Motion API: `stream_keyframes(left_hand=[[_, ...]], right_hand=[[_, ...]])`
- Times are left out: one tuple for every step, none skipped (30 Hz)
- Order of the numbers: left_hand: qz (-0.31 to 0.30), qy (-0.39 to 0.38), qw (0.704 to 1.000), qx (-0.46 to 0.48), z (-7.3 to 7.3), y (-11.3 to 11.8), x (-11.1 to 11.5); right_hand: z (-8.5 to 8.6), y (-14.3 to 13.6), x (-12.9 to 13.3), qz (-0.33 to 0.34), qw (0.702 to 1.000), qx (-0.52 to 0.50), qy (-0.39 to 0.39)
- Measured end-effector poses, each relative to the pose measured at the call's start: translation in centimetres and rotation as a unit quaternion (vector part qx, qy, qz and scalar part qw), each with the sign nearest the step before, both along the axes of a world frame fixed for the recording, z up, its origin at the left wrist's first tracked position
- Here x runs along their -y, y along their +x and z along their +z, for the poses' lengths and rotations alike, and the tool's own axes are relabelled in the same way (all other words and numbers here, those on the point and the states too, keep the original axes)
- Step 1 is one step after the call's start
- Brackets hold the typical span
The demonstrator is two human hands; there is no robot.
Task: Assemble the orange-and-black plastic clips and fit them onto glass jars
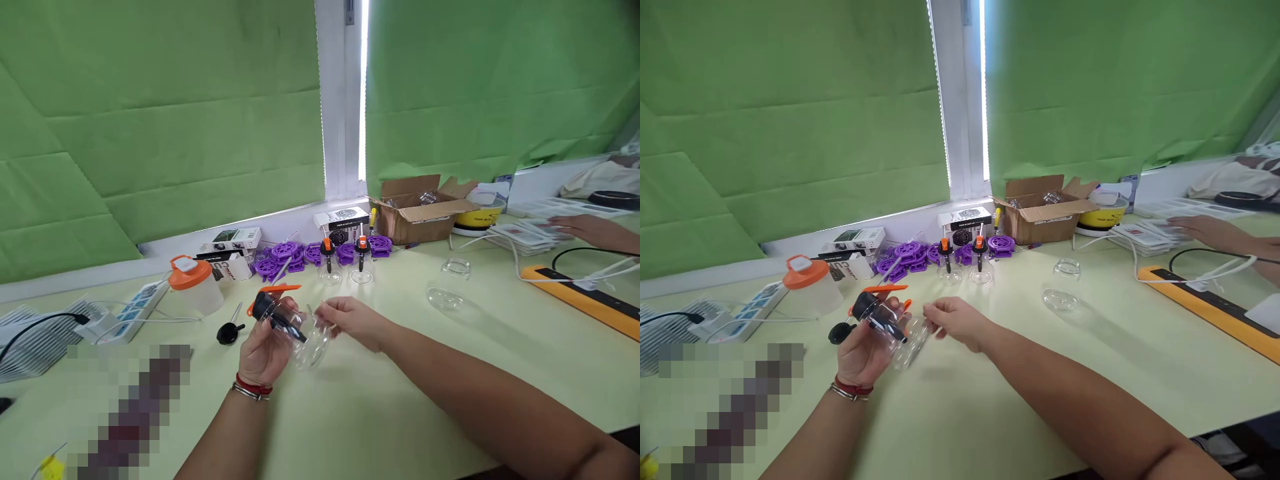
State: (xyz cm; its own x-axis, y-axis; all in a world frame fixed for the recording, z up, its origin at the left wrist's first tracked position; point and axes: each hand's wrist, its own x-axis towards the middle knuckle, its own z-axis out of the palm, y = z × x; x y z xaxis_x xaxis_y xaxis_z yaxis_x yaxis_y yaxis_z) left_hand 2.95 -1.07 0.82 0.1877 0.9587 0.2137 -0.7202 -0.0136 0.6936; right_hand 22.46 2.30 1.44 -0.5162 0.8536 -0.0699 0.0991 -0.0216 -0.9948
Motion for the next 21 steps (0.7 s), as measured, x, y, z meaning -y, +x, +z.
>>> stream_keyframes(left_hand=[[0.005, 0.004, 1.000, -0.010, 0.0, 0.3, 0.2], [0.005, 0.009, 1.000, -0.025, 0.1, 0.5, 0.3], [0.000, 0.014, 0.999, -0.049, 0.2, 0.7, 0.5], [-0.005, 0.025, 0.997, -0.077, 0.4, 0.9, 0.7], [-0.008, 0.042, 0.993, -0.109, 0.5, 0.9, 0.8], [-0.008, 0.063, 0.988, -0.143, 0.6, 1.0, 0.9], [-0.003, 0.086, 0.980, -0.178, 0.6, 0.9, 0.9], [0.010, 0.105, 0.972, -0.212, 0.6, 0.8, 0.8], [0.028, 0.116, 0.962, -0.246, 0.5, 0.7, 0.7], [0.057, 0.119, 0.951, -0.278, 0.3, 0.5, 0.6], [0.091, 0.113, 0.939, -0.310, 0.1, 0.4, 0.5], [0.122, 0.105, 0.927, -0.340, -0.1, 0.3, 0.3], [0.151, 0.094, 0.913, -0.366, -0.3, 0.3, 0.3], [0.169, 0.082, 0.901, -0.391, -0.3, 0.4, 0.2], [0.181, 0.074, 0.890, -0.411, -0.2, 0.5, 0.3], [0.188, 0.065, 0.882, -0.428, 0.1, 0.7, 0.4], [0.190, 0.056, 0.876, -0.441, 0.5, 0.9, 0.5], [0.192, 0.047, 0.872, -0.448, 1.1, 1.2, 0.7], [0.188, 0.034, 0.871, -0.453, 1.7, 1.5, 0.8], [0.183, 0.018, 0.873, -0.451, 2.3, 1.8, 0.9], [0.180, -0.003, 0.880, -0.440, 2.8, 2.1, 1.0]], right_hand=[[0.1, 0.1, 1.3, 0.036, 0.992, -0.084, -0.083], [0.1, 0.2, 2.4, 0.069, 0.973, -0.144, -0.165], [0.1, 0.4, 3.4, 0.100, 0.950, -0.190, -0.225], [0.1, 0.6, 4.1, 0.113, 0.932, -0.224, -0.260], [0.0, 0.8, 4.6, 0.111, 0.922, -0.244, -0.278], [-0.1, 1.0, 4.9, 0.097, 0.920, -0.252, -0.283], [-0.1, 1.3, 5.0, 0.073, 0.925, -0.248, -0.279], [-0.1, 1.5, 4.9, 0.043, 0.933, -0.235, -0.269], [-0.1, 1.7, 4.7, 0.015, 0.942, -0.216, -0.258], [0.0, 1.9, 4.5, -0.005, 0.949, -0.195, -0.247], [0.0, 2.0, 4.3, -0.018, 0.956, -0.175, -0.234], [0.1, 2.1, 4.1, -0.026, 0.963, -0.158, -0.219], [0.1, 2.2, 4.0, -0.031, 0.969, -0.143, -0.198], [0.2, 2.3, 4.0, -0.034, 0.976, -0.126, -0.173], [0.2, 2.3, 4.0, -0.037, 0.984, -0.106, -0.142], [0.2, 2.4, 4.1, -0.043, 0.990, -0.082, -0.105], [0.3, 2.5, 4.2, -0.050, 0.996, -0.054, -0.059], [0.3, 2.7, 4.3, -0.058, 0.998, -0.023, 0.002], [0.4, 2.8, 4.4, -0.066, 0.994, 0.009, 0.082], [0.5, 3.0, 4.4, -0.070, 0.981, 0.041, 0.178], [0.6, 3.2, 4.4, -0.067, 0.954, 0.069, 0.283]])
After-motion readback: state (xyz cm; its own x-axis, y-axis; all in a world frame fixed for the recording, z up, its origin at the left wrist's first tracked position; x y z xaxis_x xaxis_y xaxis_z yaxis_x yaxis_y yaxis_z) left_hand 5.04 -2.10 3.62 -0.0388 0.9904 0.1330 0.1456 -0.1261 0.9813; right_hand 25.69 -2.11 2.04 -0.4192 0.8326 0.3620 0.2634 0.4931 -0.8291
